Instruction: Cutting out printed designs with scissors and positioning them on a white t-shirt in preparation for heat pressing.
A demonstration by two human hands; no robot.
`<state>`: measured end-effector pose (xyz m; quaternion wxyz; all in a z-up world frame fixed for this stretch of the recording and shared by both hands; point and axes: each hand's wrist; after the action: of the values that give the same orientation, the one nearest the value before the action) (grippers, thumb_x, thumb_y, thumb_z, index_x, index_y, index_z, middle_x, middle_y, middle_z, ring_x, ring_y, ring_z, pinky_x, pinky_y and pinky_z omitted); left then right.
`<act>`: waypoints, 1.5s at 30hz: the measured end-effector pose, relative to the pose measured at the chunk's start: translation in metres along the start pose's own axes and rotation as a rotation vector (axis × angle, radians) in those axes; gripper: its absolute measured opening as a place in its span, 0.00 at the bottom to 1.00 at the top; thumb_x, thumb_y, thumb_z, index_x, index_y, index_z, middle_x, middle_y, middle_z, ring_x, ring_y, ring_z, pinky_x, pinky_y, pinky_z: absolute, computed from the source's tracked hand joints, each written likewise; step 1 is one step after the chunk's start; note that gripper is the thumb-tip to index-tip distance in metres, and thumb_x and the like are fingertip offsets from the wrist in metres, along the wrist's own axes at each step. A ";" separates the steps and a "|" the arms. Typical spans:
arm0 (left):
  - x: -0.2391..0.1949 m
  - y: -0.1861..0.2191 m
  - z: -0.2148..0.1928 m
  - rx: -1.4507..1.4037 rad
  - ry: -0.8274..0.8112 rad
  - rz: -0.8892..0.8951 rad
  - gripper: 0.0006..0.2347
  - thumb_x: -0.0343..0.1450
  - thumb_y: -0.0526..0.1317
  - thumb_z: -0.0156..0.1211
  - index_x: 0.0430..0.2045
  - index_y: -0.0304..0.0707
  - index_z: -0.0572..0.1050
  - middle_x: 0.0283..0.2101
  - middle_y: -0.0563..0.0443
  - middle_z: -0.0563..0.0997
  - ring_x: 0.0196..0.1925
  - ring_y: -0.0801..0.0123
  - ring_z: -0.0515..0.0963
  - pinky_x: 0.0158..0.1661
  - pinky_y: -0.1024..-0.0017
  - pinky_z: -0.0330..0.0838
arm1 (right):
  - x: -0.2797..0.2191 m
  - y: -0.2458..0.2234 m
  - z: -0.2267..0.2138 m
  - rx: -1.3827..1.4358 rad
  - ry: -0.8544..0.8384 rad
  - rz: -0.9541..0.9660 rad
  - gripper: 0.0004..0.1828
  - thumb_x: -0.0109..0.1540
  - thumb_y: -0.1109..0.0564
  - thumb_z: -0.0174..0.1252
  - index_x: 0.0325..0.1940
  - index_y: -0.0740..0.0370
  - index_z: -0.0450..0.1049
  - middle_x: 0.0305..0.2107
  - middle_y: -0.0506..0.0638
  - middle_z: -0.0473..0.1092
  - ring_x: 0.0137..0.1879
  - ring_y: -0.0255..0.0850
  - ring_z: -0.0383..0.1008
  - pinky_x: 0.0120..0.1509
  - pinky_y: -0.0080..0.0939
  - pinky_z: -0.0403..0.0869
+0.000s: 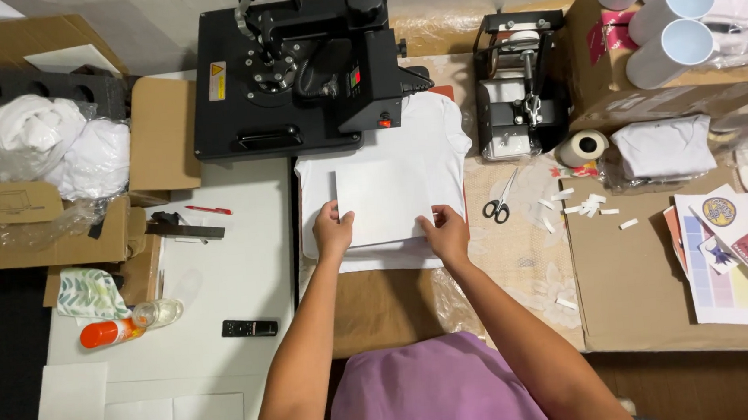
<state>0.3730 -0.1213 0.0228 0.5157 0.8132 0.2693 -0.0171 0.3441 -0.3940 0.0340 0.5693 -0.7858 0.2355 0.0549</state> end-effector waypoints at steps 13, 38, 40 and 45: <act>0.011 0.024 0.010 0.271 0.107 0.094 0.15 0.74 0.38 0.73 0.57 0.39 0.86 0.47 0.44 0.91 0.55 0.49 0.90 0.58 0.54 0.82 | 0.021 -0.011 -0.005 -0.551 0.018 -0.301 0.15 0.73 0.51 0.67 0.60 0.58 0.87 0.41 0.54 0.85 0.50 0.52 0.89 0.54 0.51 0.87; 0.014 0.021 0.006 0.233 0.131 0.127 0.14 0.73 0.34 0.77 0.53 0.34 0.86 0.44 0.42 0.88 0.52 0.48 0.89 0.55 0.56 0.83 | 0.008 -0.029 -0.003 -0.545 0.018 -0.269 0.13 0.69 0.53 0.70 0.55 0.61 0.87 0.40 0.57 0.84 0.51 0.55 0.89 0.53 0.52 0.88; 0.015 0.021 0.007 0.227 0.131 0.126 0.14 0.74 0.34 0.76 0.54 0.34 0.86 0.44 0.41 0.87 0.52 0.48 0.89 0.55 0.56 0.83 | 0.008 -0.028 -0.003 -0.556 0.024 -0.301 0.13 0.69 0.52 0.71 0.54 0.61 0.86 0.39 0.56 0.83 0.49 0.53 0.89 0.53 0.50 0.87; 0.010 0.023 0.004 0.244 0.134 0.149 0.14 0.73 0.34 0.77 0.53 0.33 0.86 0.44 0.41 0.87 0.51 0.48 0.89 0.55 0.56 0.84 | 0.005 -0.027 -0.007 -0.556 0.036 -0.333 0.15 0.69 0.51 0.72 0.54 0.62 0.85 0.40 0.56 0.81 0.51 0.56 0.88 0.54 0.53 0.87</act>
<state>0.3934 -0.1274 0.0371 0.3940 0.8868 0.2379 0.0428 0.3591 -0.3956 0.0580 0.3297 -0.9398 0.0897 0.0096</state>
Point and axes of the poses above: each hand's wrist, its own x-axis towards the middle knuckle, its own z-axis out of the palm, y = z × x
